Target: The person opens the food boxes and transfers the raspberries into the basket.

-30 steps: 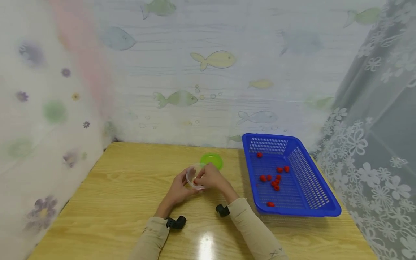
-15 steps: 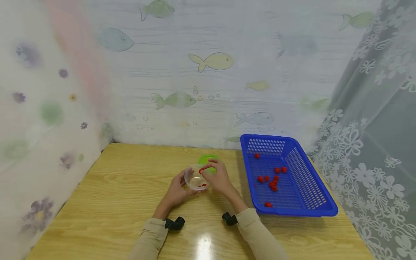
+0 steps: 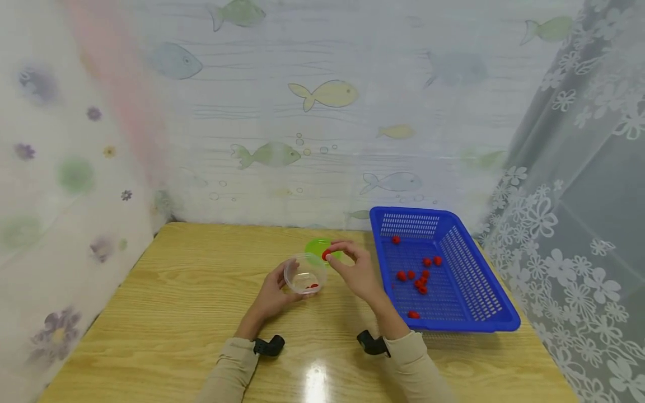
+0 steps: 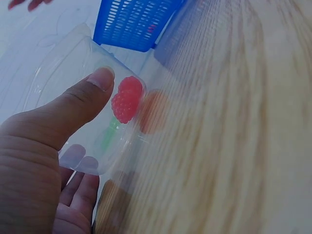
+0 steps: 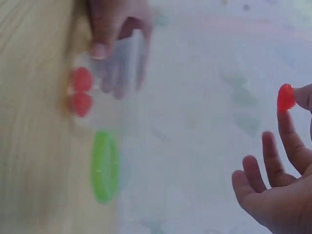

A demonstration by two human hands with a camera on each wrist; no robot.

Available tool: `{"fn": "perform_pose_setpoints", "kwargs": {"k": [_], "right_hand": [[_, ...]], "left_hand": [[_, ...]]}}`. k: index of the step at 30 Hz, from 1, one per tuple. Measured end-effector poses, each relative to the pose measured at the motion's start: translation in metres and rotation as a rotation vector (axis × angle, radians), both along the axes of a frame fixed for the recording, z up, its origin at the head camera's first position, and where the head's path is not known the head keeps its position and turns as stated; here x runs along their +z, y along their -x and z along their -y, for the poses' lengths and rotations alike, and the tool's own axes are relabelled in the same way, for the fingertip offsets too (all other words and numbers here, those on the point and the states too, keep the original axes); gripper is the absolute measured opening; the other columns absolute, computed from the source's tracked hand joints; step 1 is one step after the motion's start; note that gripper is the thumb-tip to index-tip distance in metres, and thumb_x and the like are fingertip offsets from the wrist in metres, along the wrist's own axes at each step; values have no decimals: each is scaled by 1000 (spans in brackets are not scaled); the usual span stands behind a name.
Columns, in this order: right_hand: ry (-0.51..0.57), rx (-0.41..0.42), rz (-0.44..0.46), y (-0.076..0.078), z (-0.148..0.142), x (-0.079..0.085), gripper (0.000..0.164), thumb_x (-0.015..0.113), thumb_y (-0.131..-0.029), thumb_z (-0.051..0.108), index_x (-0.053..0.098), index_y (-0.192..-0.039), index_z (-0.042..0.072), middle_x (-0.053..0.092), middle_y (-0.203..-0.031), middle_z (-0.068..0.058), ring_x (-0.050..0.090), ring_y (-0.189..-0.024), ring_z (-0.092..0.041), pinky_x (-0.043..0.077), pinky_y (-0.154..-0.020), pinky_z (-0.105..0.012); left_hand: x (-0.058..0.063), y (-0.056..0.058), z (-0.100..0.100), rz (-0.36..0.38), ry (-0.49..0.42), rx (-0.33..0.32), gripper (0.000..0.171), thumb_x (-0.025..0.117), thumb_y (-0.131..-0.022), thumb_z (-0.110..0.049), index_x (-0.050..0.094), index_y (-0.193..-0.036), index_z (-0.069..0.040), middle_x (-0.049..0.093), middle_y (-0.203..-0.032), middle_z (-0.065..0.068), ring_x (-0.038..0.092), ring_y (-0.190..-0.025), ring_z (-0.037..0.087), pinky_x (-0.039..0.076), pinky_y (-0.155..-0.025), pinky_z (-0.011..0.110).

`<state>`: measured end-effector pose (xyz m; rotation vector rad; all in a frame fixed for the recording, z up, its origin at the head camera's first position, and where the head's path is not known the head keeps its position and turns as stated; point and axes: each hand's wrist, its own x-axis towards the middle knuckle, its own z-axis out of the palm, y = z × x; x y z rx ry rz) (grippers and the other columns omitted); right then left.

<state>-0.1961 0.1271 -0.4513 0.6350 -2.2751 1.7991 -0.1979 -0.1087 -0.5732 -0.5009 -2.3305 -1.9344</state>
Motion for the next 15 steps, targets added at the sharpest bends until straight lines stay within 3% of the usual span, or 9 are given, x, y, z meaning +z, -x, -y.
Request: {"fn": "perform_pose_setpoints", "kwargs": {"k": [9,12,15], "right_hand": [[-129,112,31,-6,-59,50,12,69,-98,10,73,-106,3,64,-113,-11,61,-113,-23,52,-105,-44],[-198,132,67,-1,-82,61,12,67,-99,12,74,-106,4,64,-111,-10,62,-109,-22,55,-99,-39],[-292,105,76,7,-107,66,15,65,-101,17,74,-109,7,67,-111,-9,62,-108,-21,54,-99,-41]], "left_hand": [[3,-1,-3,1,19,39,94,87,-72,9,39,-153,3,48,-149,29,42,-143,42,37,-117,54],[14,-7,-5,-12,19,31,93,86,-73,10,37,-152,8,47,-148,33,42,-142,46,36,-116,57],[27,-14,-7,-9,20,3,91,85,-75,8,35,-152,12,45,-148,35,41,-142,47,35,-116,57]]}}
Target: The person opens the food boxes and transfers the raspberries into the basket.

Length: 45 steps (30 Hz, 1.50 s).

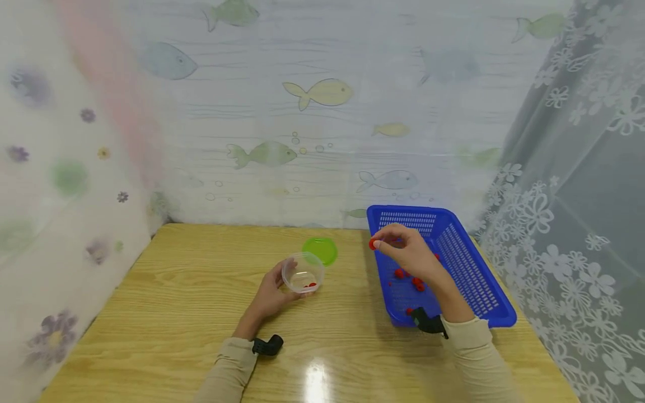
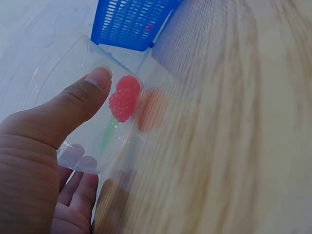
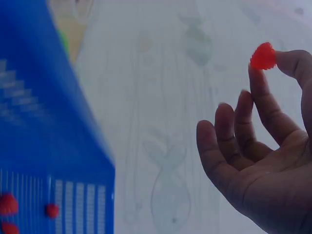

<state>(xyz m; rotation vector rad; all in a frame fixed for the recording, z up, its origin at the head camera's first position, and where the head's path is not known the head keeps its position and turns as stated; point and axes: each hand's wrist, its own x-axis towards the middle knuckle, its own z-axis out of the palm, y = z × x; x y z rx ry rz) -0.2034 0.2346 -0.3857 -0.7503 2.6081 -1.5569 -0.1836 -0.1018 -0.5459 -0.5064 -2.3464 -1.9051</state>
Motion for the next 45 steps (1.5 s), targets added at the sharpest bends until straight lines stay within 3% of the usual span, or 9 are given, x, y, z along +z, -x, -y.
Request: {"fn": "perform_pose_setpoints", "kwargs": {"k": [6,11,15,22,27,32,39,42,45], "right_hand": [[-26,-114,98,32,-50,-5,36,59,-105,29,68,-123,0,68,-117,-9,63,-104,-10,53,-96,-33],[65,-198,225,55,-85,-24,56,55,-106,38,53,-140,-7,60,-123,2,61,-116,-14,53,-95,-18],[96,-236,288,65,-102,-38,65,55,-105,42,47,-146,-7,58,-122,9,56,-122,-22,52,-104,-26],[93,-253,281,70,-105,-41,64,52,-107,39,44,-150,-7,44,-151,-18,41,-139,-33,48,-110,-33],[62,-217,266,65,-98,-35,62,51,-108,37,42,-150,-7,41,-154,-26,40,-140,-37,47,-112,-36],[-21,-138,214,48,-71,-16,52,51,-108,31,52,-142,-8,52,-144,-26,52,-130,-32,51,-106,-35],[-111,23,113,14,-12,5,37,54,-107,28,66,-131,1,65,-131,-17,56,-125,-34,46,-107,-54],[-120,56,67,3,19,1,33,57,-106,26,68,-127,4,62,-132,-16,57,-123,-35,50,-102,-55],[-149,64,43,-3,52,-17,30,60,-104,24,69,-124,4,57,-137,-18,52,-129,-37,49,-103,-58]], "left_hand": [[10,-5,0,-16,2,-9,88,84,-76,8,37,-150,13,46,-146,37,43,-139,49,38,-114,60],[-12,6,2,-10,-8,1,92,86,-75,7,37,-152,8,47,-148,33,43,-141,46,36,-116,58],[-27,13,5,-13,-11,1,92,88,-75,1,39,-153,1,50,-147,28,45,-141,41,38,-117,55],[-27,13,7,1,-5,3,93,89,-76,-1,40,-154,-2,49,-150,24,43,-143,39,38,-116,53],[-26,13,7,5,-16,-3,93,88,-75,3,39,-154,-1,48,-150,25,43,-143,39,38,-117,52],[-23,12,6,5,-2,13,93,86,-75,6,38,-154,1,48,-150,28,43,-142,42,38,-116,55],[2,1,1,7,18,-2,91,85,-76,7,35,-153,9,47,-147,34,43,-141,47,37,-116,58],[6,-1,1,12,23,-9,92,85,-77,7,34,-153,9,47,-148,34,43,-141,46,37,-116,58],[-3,3,-2,2,12,2,93,84,-76,8,33,-154,8,47,-148,33,42,-141,47,36,-116,59]]}}
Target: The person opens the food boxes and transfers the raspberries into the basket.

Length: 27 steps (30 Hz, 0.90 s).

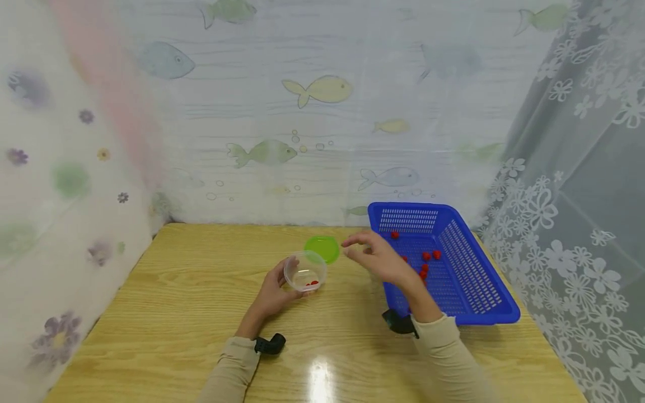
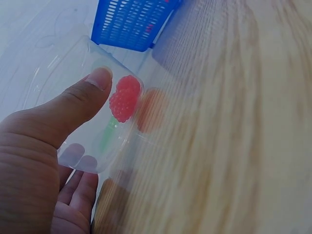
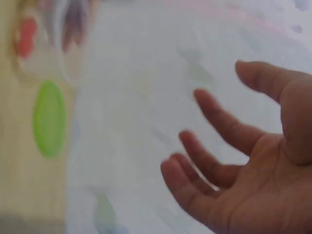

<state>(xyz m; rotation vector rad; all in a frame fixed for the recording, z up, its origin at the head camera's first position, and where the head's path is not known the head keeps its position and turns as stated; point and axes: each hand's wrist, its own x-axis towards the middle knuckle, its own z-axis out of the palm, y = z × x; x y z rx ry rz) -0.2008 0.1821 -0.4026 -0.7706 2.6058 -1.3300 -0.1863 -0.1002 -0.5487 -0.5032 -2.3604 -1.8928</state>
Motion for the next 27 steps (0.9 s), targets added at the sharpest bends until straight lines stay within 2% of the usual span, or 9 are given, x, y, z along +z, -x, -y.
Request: {"fn": "perform_pose_setpoints", "kwargs": {"k": [5,9,11,14,16,18,21,23,27], "right_hand": [[-70,-53,6,1,49,-41,36,68,-98,21,67,-127,1,44,-150,-28,34,-142,-49,37,-111,-67],[-67,-81,46,10,71,-73,40,69,-96,20,66,-130,-2,36,-154,-33,25,-145,-56,28,-116,-71],[-69,-69,57,16,78,-87,40,67,-96,19,66,-128,-3,42,-151,-33,30,-143,-54,31,-116,-68],[-66,-27,108,22,84,-103,37,65,-96,18,68,-125,-5,59,-136,-27,56,-122,-43,50,-102,-54],[-67,-6,156,24,86,-108,34,64,-97,18,69,-122,-5,67,-125,-21,64,-101,-31,57,-84,-41],[-80,-3,195,25,87,-109,29,65,-97,19,73,-115,-3,72,-110,-14,62,-81,-20,54,-67,-30],[-144,-9,201,28,90,-105,19,70,-93,20,77,-92,2,69,-84,-2,53,-64,-10,45,-55,-22],[-206,-4,191,32,93,-102,22,74,-89,21,73,-73,6,58,-63,5,45,-54,-8,38,-49,-21],[-315,5,163,37,100,-95,30,82,-82,20,68,-57,10,49,-49,10,38,-48,-8,32,-46,-21]], "left_hand": [[-20,10,3,-10,-4,0,92,85,-77,7,35,-155,3,45,-151,29,42,-142,44,36,-116,59],[-24,12,4,-18,-9,-3,91,86,-78,1,37,-155,1,48,-150,26,44,-142,41,38,-115,58],[-24,11,4,-16,-16,0,91,87,-78,0,38,-154,1,49,-150,24,44,-142,40,38,-116,57],[-24,9,3,-3,-5,-4,92,87,-78,-2,37,-155,-1,49,-151,23,43,-143,39,37,-117,55],[-24,8,2,10,-2,-6,93,88,-78,-4,37,-156,-2,48,-152,21,42,-144,37,36,-118,53],[-23,8,1,17,5,-9,94,88,-79,-6,36,-157,-4,47,-154,20,41,-145,36,36,-118,51],[-23,8,1,18,-1,-3,94,89,-78,-7,37,-157,-4,46,-154,20,41,-145,34,37,-118,48],[-22,8,2,13,-2,2,95,89,-78,-6,37,-157,-4,46,-154,21,42,-145,34,38,-117,48],[-21,9,4,2,-10,4,95,89,-77,-4,37,-156,-1,47,-153,22,42,-145,35,39,-116,47]]}}
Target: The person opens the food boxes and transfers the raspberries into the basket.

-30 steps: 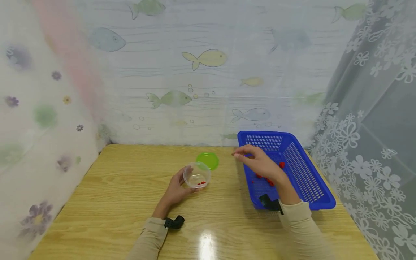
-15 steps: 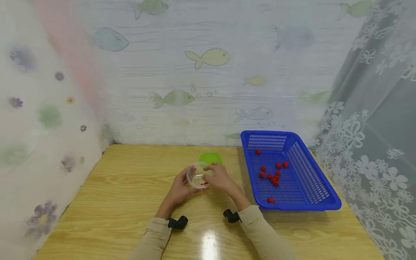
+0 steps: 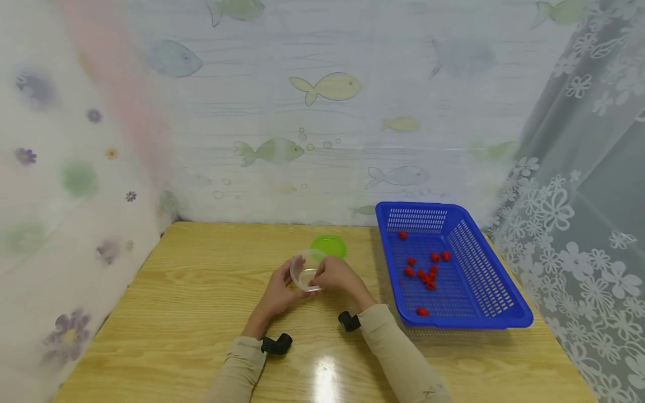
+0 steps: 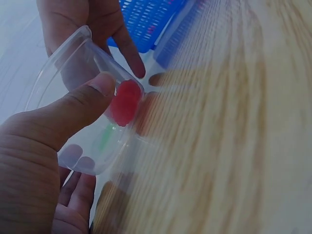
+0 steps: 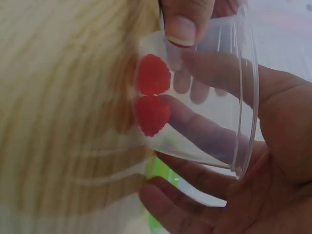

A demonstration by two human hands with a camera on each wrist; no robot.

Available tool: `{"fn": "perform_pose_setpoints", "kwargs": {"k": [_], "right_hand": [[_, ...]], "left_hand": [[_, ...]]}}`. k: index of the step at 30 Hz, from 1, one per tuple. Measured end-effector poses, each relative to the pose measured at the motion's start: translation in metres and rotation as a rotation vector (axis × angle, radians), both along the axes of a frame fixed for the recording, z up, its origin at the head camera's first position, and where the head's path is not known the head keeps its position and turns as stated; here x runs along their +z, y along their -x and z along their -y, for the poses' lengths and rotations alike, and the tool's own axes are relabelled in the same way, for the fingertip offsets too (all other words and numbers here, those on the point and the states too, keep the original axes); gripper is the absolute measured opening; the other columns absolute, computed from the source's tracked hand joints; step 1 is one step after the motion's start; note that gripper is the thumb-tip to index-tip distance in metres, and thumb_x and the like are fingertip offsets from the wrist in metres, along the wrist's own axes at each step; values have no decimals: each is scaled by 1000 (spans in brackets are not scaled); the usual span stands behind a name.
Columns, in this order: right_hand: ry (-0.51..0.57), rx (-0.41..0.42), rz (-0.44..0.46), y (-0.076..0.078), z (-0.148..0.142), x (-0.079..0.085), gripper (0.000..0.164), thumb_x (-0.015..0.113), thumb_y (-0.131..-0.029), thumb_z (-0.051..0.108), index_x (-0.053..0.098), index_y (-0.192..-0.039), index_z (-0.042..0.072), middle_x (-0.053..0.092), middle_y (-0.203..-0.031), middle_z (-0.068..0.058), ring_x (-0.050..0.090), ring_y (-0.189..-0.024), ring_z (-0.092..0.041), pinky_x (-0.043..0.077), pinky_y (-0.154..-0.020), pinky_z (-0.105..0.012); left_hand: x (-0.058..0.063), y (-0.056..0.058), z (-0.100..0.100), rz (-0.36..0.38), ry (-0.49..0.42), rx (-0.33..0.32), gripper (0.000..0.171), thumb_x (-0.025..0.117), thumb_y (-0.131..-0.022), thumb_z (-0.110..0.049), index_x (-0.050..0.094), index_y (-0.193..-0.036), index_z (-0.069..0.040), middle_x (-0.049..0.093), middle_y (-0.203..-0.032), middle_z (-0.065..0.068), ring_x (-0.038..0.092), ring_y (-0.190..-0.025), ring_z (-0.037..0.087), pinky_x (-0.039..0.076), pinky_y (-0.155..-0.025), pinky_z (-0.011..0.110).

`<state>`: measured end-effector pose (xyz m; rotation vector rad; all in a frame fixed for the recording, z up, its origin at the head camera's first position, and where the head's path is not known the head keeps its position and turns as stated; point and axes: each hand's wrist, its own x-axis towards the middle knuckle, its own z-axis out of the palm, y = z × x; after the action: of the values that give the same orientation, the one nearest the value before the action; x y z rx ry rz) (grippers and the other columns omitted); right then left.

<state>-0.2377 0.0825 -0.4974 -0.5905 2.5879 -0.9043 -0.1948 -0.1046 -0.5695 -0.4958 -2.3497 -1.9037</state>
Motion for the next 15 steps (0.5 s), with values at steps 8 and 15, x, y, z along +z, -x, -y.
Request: {"fn": "perform_pose_setpoints", "kwargs": {"k": [8,15], "right_hand": [[-110,-16,-29,4,6,5,12,84,-77,11,78,-66,9,69,-63,2,52,-59,-13,42,-53,-22],[-26,6,33,5,2,1,22,81,-84,14,75,-63,10,58,-54,8,42,-52,-9,36,-50,-21]], "left_hand": [[-2,1,1,-13,-16,-3,95,88,-76,0,36,-156,1,46,-152,25,42,-144,38,40,-115,49],[1,-1,0,12,-1,4,95,88,-78,-2,36,-157,-1,46,-154,22,42,-145,35,40,-116,47]]}}
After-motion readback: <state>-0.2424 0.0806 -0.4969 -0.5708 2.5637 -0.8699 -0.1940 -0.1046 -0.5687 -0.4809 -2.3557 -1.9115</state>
